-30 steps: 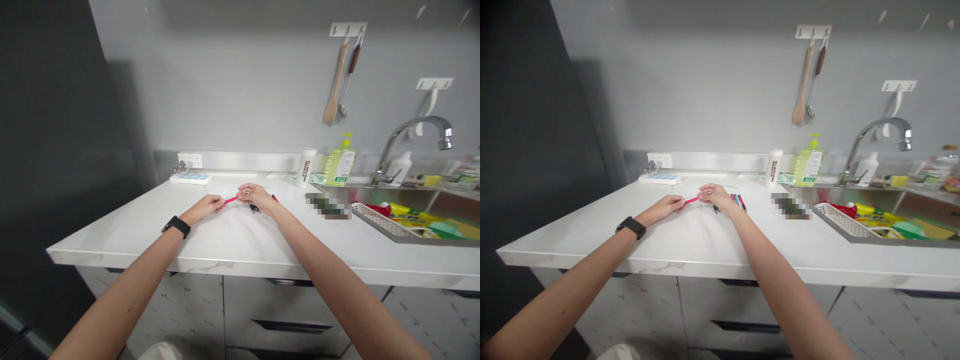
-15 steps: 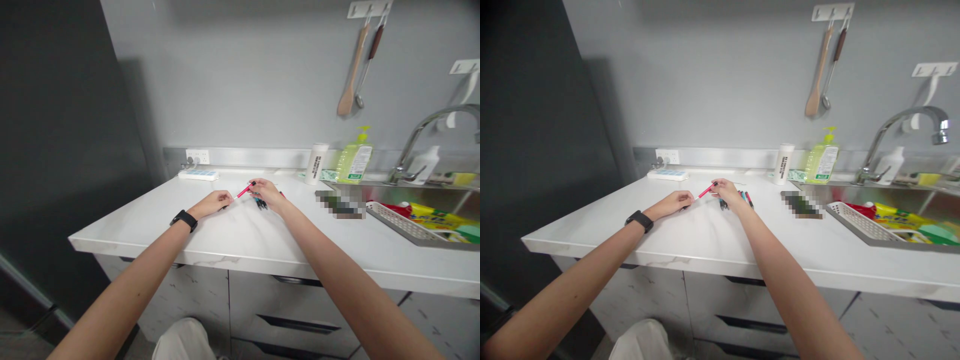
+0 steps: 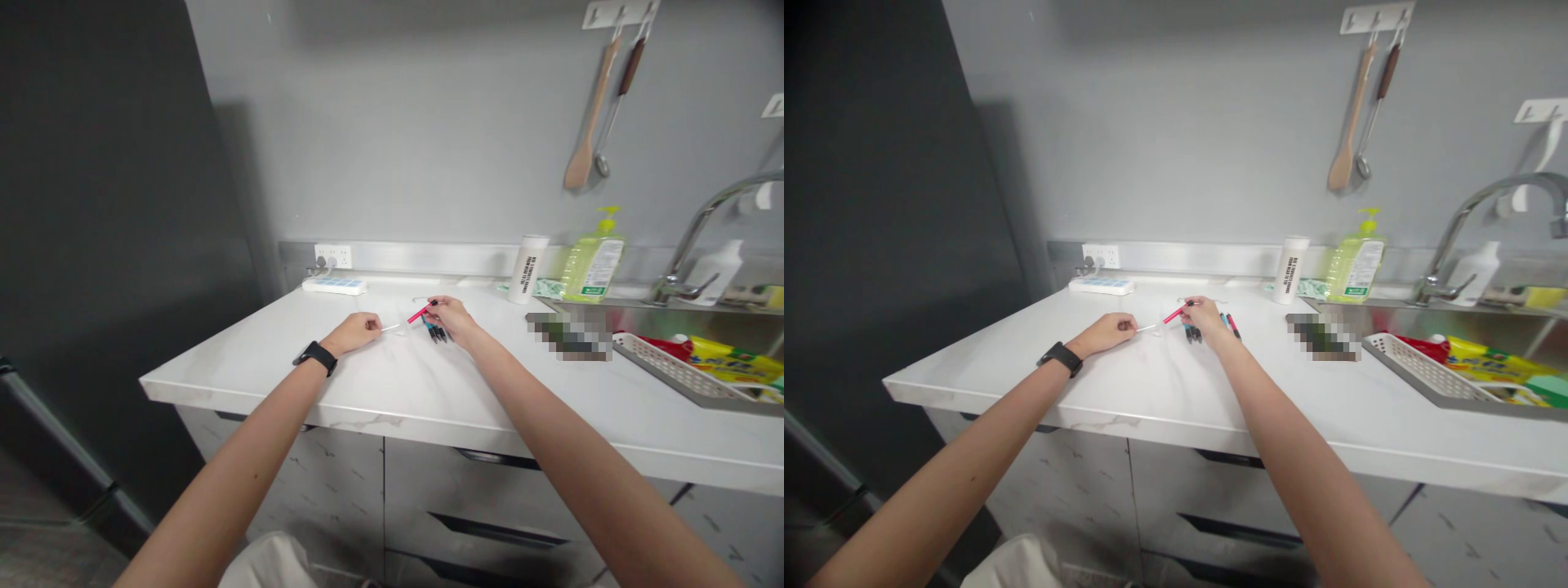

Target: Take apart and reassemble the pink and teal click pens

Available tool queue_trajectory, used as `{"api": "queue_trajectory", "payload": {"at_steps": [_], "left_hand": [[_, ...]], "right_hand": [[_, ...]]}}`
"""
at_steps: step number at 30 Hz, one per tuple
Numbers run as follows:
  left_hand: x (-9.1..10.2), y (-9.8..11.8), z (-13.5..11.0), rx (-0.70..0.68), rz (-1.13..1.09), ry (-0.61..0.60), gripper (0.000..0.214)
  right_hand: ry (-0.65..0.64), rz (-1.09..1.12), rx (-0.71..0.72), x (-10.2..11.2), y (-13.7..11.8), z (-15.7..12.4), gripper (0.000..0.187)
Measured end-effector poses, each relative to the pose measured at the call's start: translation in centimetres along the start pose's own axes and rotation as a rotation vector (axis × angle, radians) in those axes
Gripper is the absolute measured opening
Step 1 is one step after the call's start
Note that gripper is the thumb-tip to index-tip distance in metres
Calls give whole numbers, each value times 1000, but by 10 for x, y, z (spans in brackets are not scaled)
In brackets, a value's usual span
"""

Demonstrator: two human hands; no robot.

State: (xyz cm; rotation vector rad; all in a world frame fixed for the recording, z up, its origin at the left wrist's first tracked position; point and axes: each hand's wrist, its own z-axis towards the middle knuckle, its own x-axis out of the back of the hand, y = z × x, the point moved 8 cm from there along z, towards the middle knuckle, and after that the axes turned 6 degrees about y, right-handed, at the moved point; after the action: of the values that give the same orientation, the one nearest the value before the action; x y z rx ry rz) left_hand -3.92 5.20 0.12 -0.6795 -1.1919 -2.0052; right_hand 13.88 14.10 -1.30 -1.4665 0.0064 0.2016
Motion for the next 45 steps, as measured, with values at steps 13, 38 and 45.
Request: {"api": "queue_trajectory", "payload": {"at_steps": [13, 38, 45], "left_hand": [[1, -8, 0, 45, 130, 22, 13], [-9, -13, 16, 16, 611, -60, 15], [-9, -38, 31, 160, 252, -326, 9]], "right_hand": [[-75, -357, 134, -11, -3, -4, 20], [-524, -959, 709, -68, -9, -51, 11], [-305, -1177, 772, -60, -13, -45, 15]]}}
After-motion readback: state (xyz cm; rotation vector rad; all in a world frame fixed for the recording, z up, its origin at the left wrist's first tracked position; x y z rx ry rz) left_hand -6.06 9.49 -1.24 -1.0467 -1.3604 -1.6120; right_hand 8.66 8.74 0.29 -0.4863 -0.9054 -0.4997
